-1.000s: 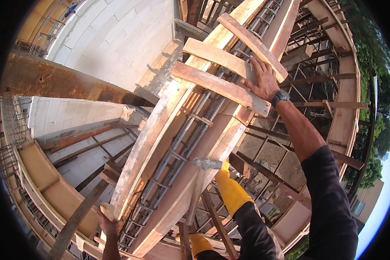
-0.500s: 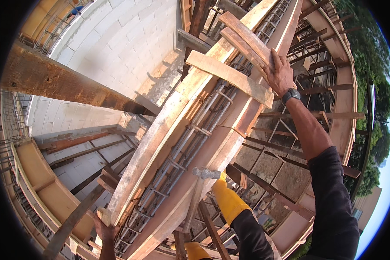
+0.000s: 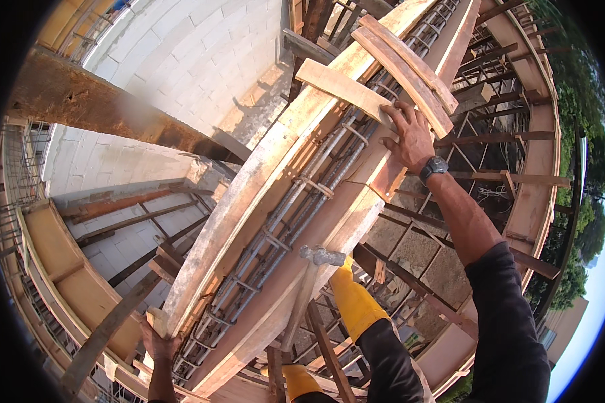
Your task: The person positions a wooden block against a structural frame and hammers a nail into it to secure the piece.
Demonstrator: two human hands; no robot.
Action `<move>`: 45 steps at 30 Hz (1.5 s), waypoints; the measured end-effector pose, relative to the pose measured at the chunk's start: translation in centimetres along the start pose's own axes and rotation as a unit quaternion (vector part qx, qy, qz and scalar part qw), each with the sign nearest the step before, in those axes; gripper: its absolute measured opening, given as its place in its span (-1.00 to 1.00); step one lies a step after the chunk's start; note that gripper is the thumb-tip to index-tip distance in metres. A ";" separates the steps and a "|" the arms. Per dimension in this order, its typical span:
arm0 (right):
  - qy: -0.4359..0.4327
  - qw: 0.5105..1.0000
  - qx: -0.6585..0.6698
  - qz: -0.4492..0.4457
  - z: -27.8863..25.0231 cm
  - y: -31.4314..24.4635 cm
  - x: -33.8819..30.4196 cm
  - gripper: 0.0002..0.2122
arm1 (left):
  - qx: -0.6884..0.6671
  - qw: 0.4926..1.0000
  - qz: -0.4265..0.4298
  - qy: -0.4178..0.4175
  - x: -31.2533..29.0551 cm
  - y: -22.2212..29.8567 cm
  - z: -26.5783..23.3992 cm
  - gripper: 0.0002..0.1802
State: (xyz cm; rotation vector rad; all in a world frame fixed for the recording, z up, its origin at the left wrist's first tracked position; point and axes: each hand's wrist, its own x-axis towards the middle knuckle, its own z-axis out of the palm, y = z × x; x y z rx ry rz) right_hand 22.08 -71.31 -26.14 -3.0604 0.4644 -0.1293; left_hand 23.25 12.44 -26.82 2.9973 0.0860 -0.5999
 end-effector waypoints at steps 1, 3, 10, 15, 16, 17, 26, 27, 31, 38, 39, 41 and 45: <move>0.027 0.998 0.038 0.052 -0.2 0.8 0.2 -0.52 | 0.006 1.000 -0.009 -0.011 0.2 0.3 0.4 0.54; -0.051 0.990 0.092 0.095 -1.5 1.8 1.1 -0.55 | 0.025 0.999 -0.031 -0.037 0.2 2.4 0.3 0.55; -0.173 0.940 0.273 0.109 -3.0 -0.7 0.6 -0.49 | 0.038 0.999 -0.015 -0.032 0.1 1.2 -1.6 0.42; -0.107 0.989 0.094 0.026 -0.4 -3.5 -2.3 -0.25 | 0.018 1.000 0.013 -0.008 0.0 2.8 -1.4 0.34; -0.093 0.993 0.067 0.027 -0.3 -4.2 -2.8 -0.20 | 0.021 0.999 0.026 0.004 -0.1 2.3 -1.0 0.33; -0.108 0.984 0.131 0.052 -0.1 -4.5 -2.7 -0.12 | 0.024 0.999 0.040 0.018 0.2 2.0 -0.7 0.32; -0.107 0.984 0.139 -0.024 -1.0 -8.3 -8.9 -0.15 | 0.046 0.998 0.041 0.009 0.2 0.3 -0.4 0.39; -0.112 0.982 0.154 -0.008 -1.0 -8.2 -9.1 -0.15 | 0.036 0.999 0.038 -0.001 0.2 0.7 -0.3 0.40; -0.098 0.975 0.198 -0.020 -0.8 -7.9 -9.2 -0.15 | 0.070 0.995 0.065 0.038 0.4 -0.8 0.2 0.43; -0.142 0.960 0.243 0.014 -1.3 -6.1 -9.6 0.07 | 0.043 0.999 0.013 -0.017 0.5 2.0 -1.1 0.41; -0.134 0.955 0.262 0.034 -1.7 -5.6 -9.7 0.13 | 0.047 0.999 0.005 -0.023 0.4 2.4 -1.1 0.40; -0.104 0.941 0.315 0.066 -2.6 -5.3 -9.7 0.26 | 0.063 0.998 0.009 -0.001 0.5 0.3 -1.1 0.38; -0.094 0.922 0.334 0.171 -2.6 -3.8 -13.9 0.12 | 0.077 0.997 0.026 0.018 0.0 0.9 -0.5 0.45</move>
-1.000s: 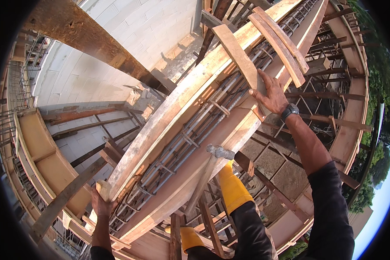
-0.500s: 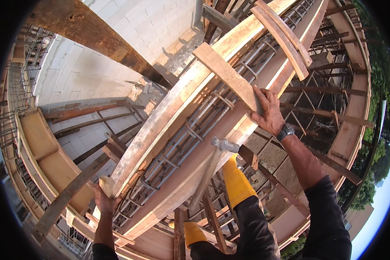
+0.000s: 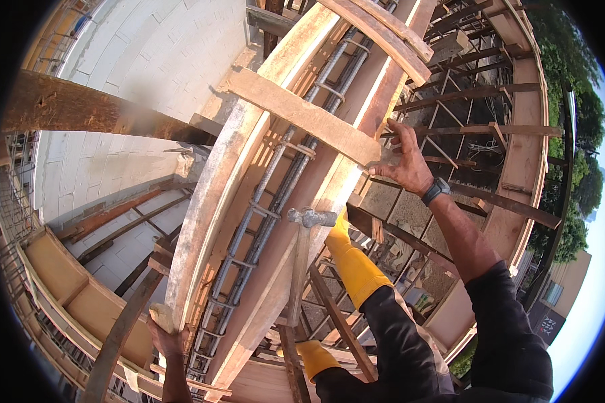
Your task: The person positions a wooden block against a structural frame and hammers a nail into it to secure the piece.
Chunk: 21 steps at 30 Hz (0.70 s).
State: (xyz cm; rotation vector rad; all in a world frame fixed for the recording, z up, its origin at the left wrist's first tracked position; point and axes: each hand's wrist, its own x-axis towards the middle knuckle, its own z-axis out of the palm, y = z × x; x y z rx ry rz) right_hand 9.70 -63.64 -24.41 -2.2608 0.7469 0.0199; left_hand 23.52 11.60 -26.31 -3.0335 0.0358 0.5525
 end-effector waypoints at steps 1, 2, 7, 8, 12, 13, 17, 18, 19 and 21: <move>-0.007 0.999 0.014 0.043 0.2 0.2 -1.3 0.08 | 0.006 1.000 0.006 0.001 -0.1 -0.1 0.4 0.46; -0.013 0.996 0.033 0.084 0.7 0.5 -2.3 0.04 | 0.015 1.000 0.010 0.006 -0.1 0.1 0.4 0.47; 0.089 0.996 0.018 0.001 1.9 0.4 -3.3 -0.31 | -0.005 0.999 -0.020 -0.044 0.0 2.0 -0.1 0.47; 0.109 0.994 0.030 -0.009 1.4 0.2 -2.4 -0.34 | -0.006 0.999 -0.009 -0.032 0.1 1.6 -0.5 0.46; 0.105 0.973 0.203 0.027 -1.5 -1.1 1.7 -0.49 | 0.016 0.999 0.028 0.011 0.4 -1.3 0.2 0.43; 0.071 0.967 0.237 0.057 -2.1 -1.1 2.4 -0.48 | 0.027 0.999 0.034 0.023 0.3 -1.9 0.3 0.43; 0.069 0.984 0.163 0.009 -2.7 -0.5 1.1 -0.42 | -0.005 0.999 0.043 0.008 0.4 -0.2 0.6 0.41; 0.072 0.995 0.056 -0.031 -1.8 -0.8 0.5 -0.40 | -0.007 0.999 0.049 0.017 0.4 0.0 0.3 0.41; 0.075 0.993 -0.051 -0.072 -0.8 -0.9 -0.1 -0.38 | -0.007 0.998 0.056 0.026 0.3 -0.2 0.0 0.41; 0.046 0.997 -0.051 -0.025 0.6 0.0 -0.7 -0.30 | -0.012 1.000 0.019 -0.005 0.4 0.4 -0.1 0.43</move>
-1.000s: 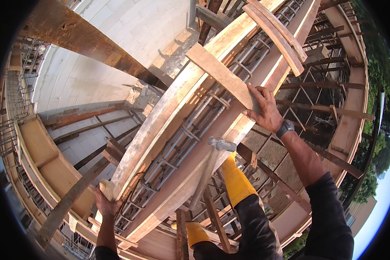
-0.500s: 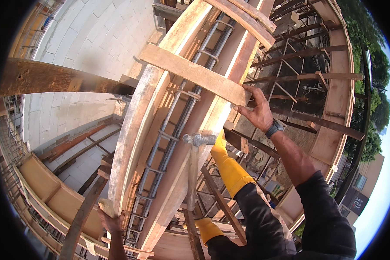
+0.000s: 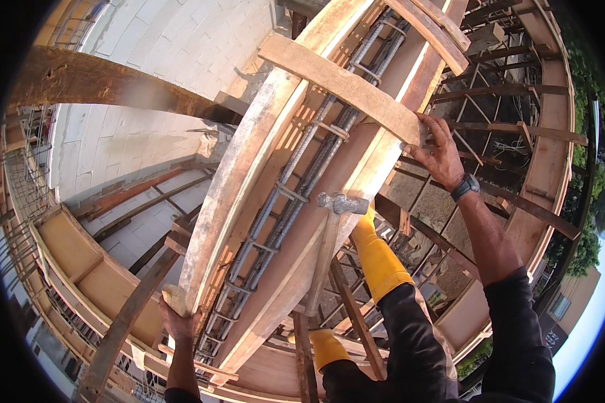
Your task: The person positions a wooden block against a structural frame and hammers a nail into it to secure the piece.
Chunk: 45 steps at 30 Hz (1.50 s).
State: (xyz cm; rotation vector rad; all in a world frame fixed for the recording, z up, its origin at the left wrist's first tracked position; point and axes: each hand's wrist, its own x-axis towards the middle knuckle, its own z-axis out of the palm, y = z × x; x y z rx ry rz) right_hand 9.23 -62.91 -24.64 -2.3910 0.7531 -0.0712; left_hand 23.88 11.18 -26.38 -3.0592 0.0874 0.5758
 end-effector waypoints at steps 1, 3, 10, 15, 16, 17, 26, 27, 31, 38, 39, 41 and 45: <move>0.012 0.999 -0.036 -0.017 0.3 0.4 -0.1 -0.29 | -0.002 0.999 -0.027 -0.033 0.2 0.3 -0.1 0.46; 0.051 0.994 -0.083 -0.041 1.2 0.6 0.0 -0.23 | 0.000 0.999 -0.032 -0.039 -0.1 0.1 -0.3 0.47; 0.033 0.995 -0.091 -0.028 3.4 -1.0 2.8 -0.23 | -0.016 1.000 0.001 0.001 -0.1 -0.7 0.8 0.46; 0.021 0.998 -0.045 -0.031 3.4 -1.1 2.1 -0.29 | -0.021 1.000 0.018 0.014 -0.3 -1.2 0.5 0.46; 0.018 0.999 -0.043 -0.022 3.4 -1.4 1.9 -0.29 | -0.023 0.999 0.019 0.016 -0.3 -1.5 0.5 0.46; 0.015 0.999 -0.043 -0.013 3.3 -1.5 1.7 -0.29 | -0.026 0.999 0.021 0.017 -0.2 -1.5 0.5 0.46; 0.035 0.999 -0.002 -0.025 3.6 -1.6 1.7 -0.31 | -0.050 0.998 0.022 0.008 -0.3 -1.7 0.6 0.47; 0.039 0.999 -0.011 -0.021 3.6 -1.7 1.8 -0.32 | -0.052 0.998 0.022 0.007 -0.4 -1.9 0.7 0.48; 0.050 0.999 -0.009 -0.012 3.5 -1.1 1.9 -0.33 | -0.066 0.998 0.022 -0.006 0.0 -2.4 1.0 0.50; 0.031 0.999 -0.035 -0.023 3.9 -1.8 1.2 -0.33 | -0.071 0.996 0.049 0.017 -0.3 -2.7 1.2 0.49; 0.026 0.998 -0.055 -0.028 3.9 -1.9 1.1 -0.33 | -0.072 0.996 0.045 0.015 -0.4 -2.7 1.3 0.50; 0.016 0.999 -0.041 -0.023 3.8 -2.0 1.1 -0.31 | -0.078 0.996 0.037 0.012 -0.4 -2.8 1.3 0.51; 0.005 1.000 -0.019 -0.010 3.4 -2.2 1.2 -0.30 | -0.089 0.995 0.042 0.010 -0.4 -2.9 1.5 0.53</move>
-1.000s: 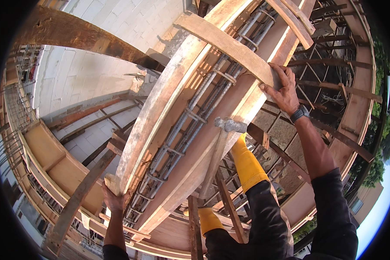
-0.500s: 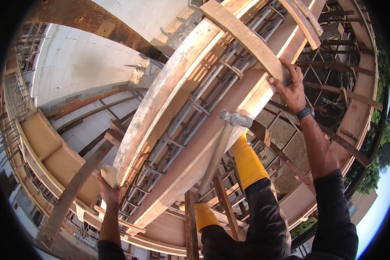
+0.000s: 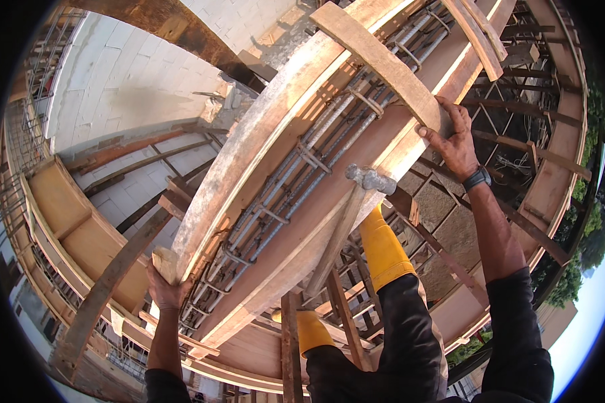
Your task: The person positions a wooden block against a structural frame and hammers a nail into it to secure the piece.
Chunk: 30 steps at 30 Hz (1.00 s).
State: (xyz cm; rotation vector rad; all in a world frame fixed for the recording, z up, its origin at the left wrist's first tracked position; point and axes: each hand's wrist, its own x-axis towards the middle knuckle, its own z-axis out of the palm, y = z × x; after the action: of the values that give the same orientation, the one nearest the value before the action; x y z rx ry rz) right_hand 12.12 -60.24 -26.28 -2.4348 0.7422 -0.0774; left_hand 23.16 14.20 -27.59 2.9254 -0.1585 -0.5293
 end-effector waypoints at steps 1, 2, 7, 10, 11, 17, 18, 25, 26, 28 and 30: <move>0.001 1.000 0.001 -0.003 -0.1 0.0 0.0 -0.30 | 0.008 1.000 -0.004 -0.001 0.1 0.1 0.0 0.53; 0.001 1.000 0.004 -0.005 0.0 0.0 0.0 -0.30 | 0.017 1.000 -0.008 -0.002 0.2 0.2 -0.1 0.53; -0.005 1.000 0.002 0.000 -0.1 0.0 -0.4 -0.31 | -0.021 1.000 0.010 0.004 0.1 0.5 -0.1 0.49; -0.004 1.000 0.022 -0.002 0.0 0.0 -0.2 -0.31 | -0.022 0.999 0.025 0.010 0.2 0.3 -0.4 0.46; -0.006 1.000 0.024 0.001 0.0 0.0 -0.3 -0.31 | -0.020 0.999 0.034 0.014 0.2 0.5 -0.5 0.45; 0.003 1.000 0.005 -0.008 -0.3 -0.3 -0.2 -0.29 | -0.009 1.000 0.004 0.010 0.4 1.1 -0.4 0.46; 0.005 1.000 -0.002 -0.012 -0.5 -0.4 -0.2 -0.29 | -0.013 1.000 -0.005 0.007 0.3 1.2 -0.3 0.46; -0.027 1.000 0.003 -0.010 -0.5 0.1 0.2 -0.25 | 0.005 1.000 -0.009 0.011 0.1 1.4 -0.4 0.47; -0.023 0.999 0.003 -0.032 -0.5 0.3 0.2 -0.26 | 0.017 1.000 -0.011 0.010 0.0 1.2 -0.4 0.47; -0.031 0.999 0.039 0.000 -1.0 0.3 0.4 -0.29 | 0.025 1.000 -0.004 0.012 0.0 0.6 -0.3 0.48; -0.017 0.993 0.115 0.029 -1.6 1.4 0.4 -0.32 | 0.016 1.000 0.015 0.017 0.1 0.6 0.1 0.49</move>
State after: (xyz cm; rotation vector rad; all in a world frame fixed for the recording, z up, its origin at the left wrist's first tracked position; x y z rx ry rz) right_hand 11.48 -62.19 -25.77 -2.1903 0.7452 -0.0935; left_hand 23.19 13.63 -27.61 2.9553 -0.2094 -0.4765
